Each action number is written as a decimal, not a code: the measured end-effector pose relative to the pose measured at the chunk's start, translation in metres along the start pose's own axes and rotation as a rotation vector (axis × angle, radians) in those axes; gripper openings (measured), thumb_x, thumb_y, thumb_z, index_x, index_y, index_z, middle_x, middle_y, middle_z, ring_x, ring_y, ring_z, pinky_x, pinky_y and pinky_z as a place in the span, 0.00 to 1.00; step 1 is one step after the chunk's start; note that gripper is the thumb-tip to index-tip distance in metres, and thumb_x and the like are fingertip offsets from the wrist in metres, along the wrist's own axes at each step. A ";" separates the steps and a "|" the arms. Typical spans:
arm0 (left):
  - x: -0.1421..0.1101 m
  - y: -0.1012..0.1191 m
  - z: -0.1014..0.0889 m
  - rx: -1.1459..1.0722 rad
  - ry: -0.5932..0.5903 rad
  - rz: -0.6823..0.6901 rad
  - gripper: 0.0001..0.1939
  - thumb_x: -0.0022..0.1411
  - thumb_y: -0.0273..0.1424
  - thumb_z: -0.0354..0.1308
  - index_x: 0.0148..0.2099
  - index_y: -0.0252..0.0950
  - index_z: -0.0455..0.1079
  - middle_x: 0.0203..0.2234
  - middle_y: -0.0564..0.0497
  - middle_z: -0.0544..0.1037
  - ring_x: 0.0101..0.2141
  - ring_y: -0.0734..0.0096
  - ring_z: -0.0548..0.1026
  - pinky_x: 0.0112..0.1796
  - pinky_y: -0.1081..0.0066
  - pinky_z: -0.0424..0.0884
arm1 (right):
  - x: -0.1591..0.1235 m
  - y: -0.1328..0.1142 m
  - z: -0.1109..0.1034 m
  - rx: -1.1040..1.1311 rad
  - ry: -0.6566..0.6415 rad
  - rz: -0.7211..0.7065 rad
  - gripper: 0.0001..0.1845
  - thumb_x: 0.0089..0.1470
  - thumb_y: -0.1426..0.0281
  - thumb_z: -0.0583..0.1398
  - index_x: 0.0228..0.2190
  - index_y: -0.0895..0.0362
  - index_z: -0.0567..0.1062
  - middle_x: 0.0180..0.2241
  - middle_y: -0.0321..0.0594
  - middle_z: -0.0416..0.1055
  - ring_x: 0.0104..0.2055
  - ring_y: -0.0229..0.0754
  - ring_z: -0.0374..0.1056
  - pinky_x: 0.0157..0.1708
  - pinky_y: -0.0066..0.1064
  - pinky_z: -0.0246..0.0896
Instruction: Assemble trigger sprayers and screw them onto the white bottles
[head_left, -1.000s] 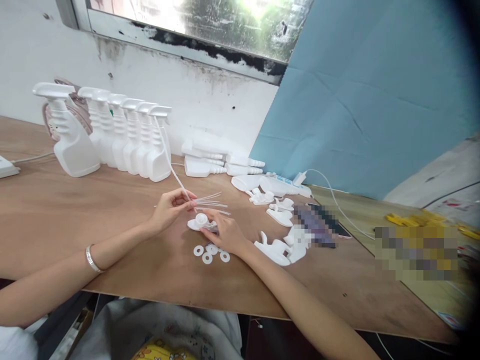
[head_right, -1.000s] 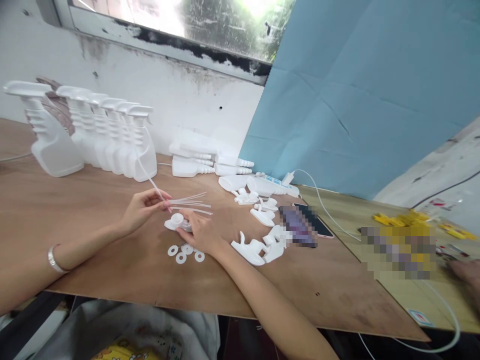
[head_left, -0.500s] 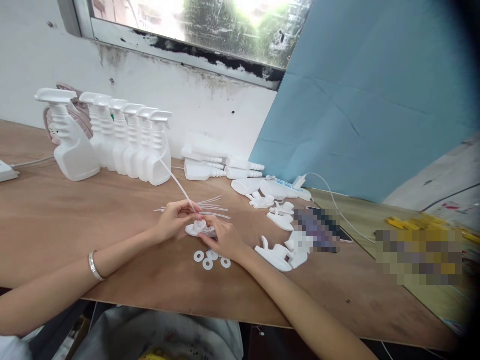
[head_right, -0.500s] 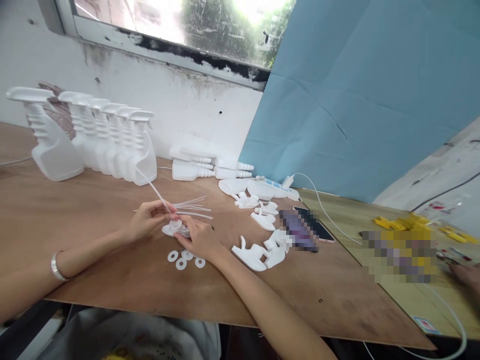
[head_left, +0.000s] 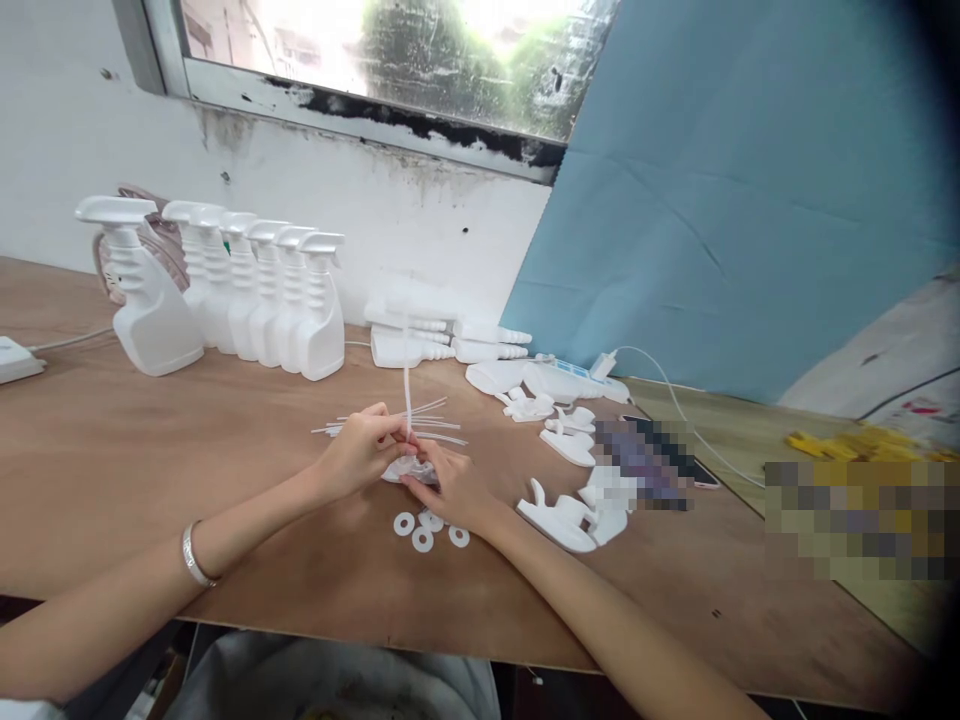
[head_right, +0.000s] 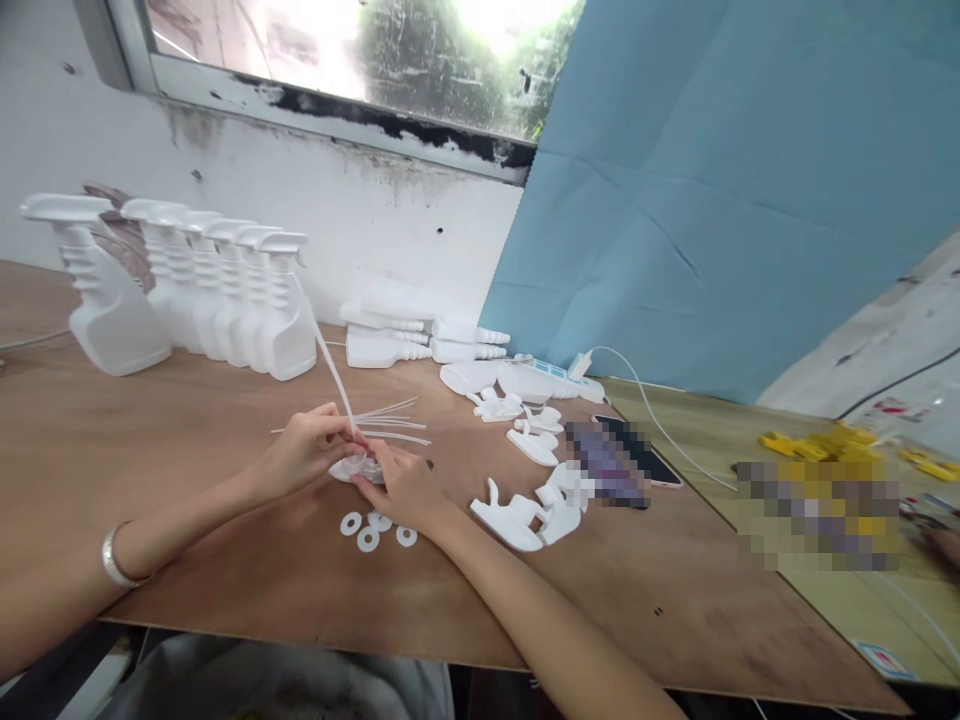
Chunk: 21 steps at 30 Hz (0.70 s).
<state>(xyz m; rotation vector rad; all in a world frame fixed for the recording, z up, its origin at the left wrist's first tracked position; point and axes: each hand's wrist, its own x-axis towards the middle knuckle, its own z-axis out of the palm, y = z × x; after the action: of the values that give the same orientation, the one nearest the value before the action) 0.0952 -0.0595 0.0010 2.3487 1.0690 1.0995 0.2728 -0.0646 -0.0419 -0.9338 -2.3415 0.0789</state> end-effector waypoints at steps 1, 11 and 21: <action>0.001 0.001 0.000 0.012 -0.006 0.009 0.04 0.54 0.26 0.56 0.29 0.34 0.71 0.21 0.53 0.67 0.25 0.75 0.63 0.27 0.78 0.61 | 0.000 0.000 0.000 -0.004 0.002 0.004 0.17 0.52 0.65 0.53 0.44 0.57 0.60 0.35 0.42 0.70 0.34 0.42 0.68 0.32 0.30 0.61; 0.003 0.000 0.001 -0.022 -0.034 -0.009 0.03 0.51 0.24 0.56 0.27 0.33 0.70 0.18 0.54 0.66 0.22 0.76 0.62 0.25 0.78 0.58 | -0.001 0.003 0.009 0.031 0.049 0.018 0.15 0.51 0.65 0.54 0.41 0.56 0.61 0.35 0.42 0.71 0.37 0.43 0.67 0.34 0.31 0.61; 0.002 -0.004 0.005 -0.085 -0.033 -0.065 0.03 0.51 0.24 0.55 0.26 0.33 0.69 0.20 0.55 0.68 0.21 0.78 0.60 0.24 0.78 0.57 | 0.000 0.000 0.004 0.056 0.036 0.045 0.13 0.51 0.66 0.55 0.39 0.56 0.63 0.35 0.41 0.71 0.37 0.43 0.67 0.35 0.31 0.61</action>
<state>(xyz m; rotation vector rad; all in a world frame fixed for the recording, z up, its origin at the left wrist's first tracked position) 0.0978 -0.0557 -0.0030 2.2428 1.0579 1.0576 0.2704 -0.0644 -0.0453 -0.9531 -2.2734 0.1435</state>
